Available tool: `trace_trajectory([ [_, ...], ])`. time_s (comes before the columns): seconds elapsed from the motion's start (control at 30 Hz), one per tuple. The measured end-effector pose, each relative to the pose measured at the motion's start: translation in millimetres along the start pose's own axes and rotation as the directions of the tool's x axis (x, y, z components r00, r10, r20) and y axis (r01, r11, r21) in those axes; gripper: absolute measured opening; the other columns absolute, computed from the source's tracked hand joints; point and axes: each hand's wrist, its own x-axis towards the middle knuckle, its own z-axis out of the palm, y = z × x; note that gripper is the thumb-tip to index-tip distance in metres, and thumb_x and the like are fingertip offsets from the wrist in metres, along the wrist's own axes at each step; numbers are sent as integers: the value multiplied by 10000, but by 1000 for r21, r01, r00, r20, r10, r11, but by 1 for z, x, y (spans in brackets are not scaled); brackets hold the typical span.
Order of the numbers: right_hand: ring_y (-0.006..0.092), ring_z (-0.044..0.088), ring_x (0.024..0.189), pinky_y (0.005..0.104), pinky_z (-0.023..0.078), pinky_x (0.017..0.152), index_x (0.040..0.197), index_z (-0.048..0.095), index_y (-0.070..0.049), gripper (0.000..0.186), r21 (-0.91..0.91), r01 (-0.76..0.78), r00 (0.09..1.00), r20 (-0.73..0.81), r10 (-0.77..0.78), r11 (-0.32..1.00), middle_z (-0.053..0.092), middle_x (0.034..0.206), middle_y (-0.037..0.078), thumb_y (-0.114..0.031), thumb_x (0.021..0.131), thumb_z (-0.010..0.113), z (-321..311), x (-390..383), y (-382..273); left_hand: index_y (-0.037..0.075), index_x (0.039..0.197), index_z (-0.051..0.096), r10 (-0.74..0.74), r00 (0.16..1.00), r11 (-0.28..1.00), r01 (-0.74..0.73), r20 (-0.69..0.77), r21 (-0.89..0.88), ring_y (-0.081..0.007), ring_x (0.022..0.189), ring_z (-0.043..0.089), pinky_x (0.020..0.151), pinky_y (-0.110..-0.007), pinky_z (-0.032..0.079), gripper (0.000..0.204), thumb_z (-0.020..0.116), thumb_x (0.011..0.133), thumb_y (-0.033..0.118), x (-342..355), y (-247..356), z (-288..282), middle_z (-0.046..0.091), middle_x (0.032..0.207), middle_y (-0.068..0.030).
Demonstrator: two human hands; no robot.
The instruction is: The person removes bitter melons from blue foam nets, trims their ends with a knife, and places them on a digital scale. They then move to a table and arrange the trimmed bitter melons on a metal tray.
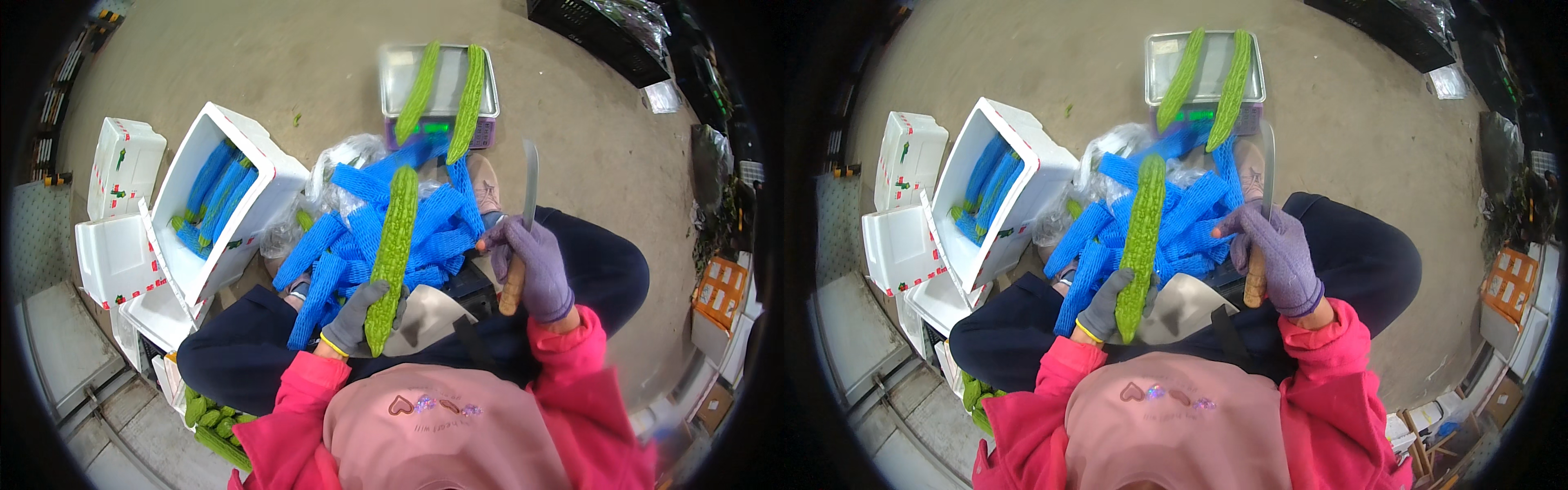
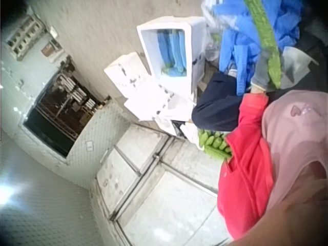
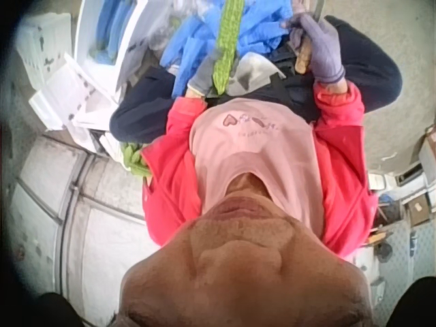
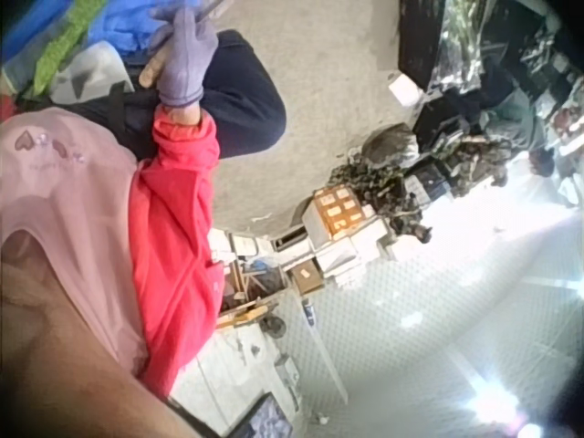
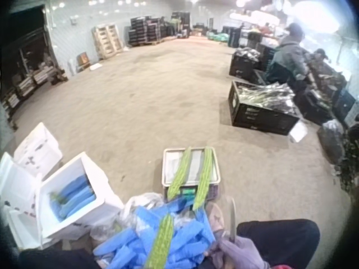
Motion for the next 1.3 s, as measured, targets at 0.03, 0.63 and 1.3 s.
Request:
trace_trajectory([
  [0.03, 119, 508, 504, 230, 402, 529, 933, 638, 63, 381, 5, -16, 1000, -18, 16, 1000, 557, 561, 73, -272, 1018, 477, 0, -1, 0, -25, 1115, 585, 30, 1000, 999, -30, 3, 37, -190, 703, 612, 619, -290, 490, 576, 562, 908, 512, 4, 3, 2, 620, 828, -118],
  [0.63, 115, 564, 569, 234, 454, 540, 948, 627, 60, 317, 183, -83, 995, -41, 92, 980, 675, 828, 129, -230, 1014, 517, -11, -5, -10, -12, 1201, 607, 390, 911, 708, -392, 138, 587, -126, 887, 614, 787, -290, 495, 450, 733, 848, 238, 233, 114, 25, 667, 1021, -63],
  [1.3, 171, 579, 541, 333, 519, 740, 899, 605, 65, 428, 102, -146, 987, -55, 152, 984, 678, 820, 194, -356, 970, 570, -14, -3, -19, -56, 1189, 494, 643, 765, 126, -79, -21, 989, -442, 959, 639, 831, -494, 508, 677, 673, 821, 483, 356, 150, 56, 628, 1066, -306],
])
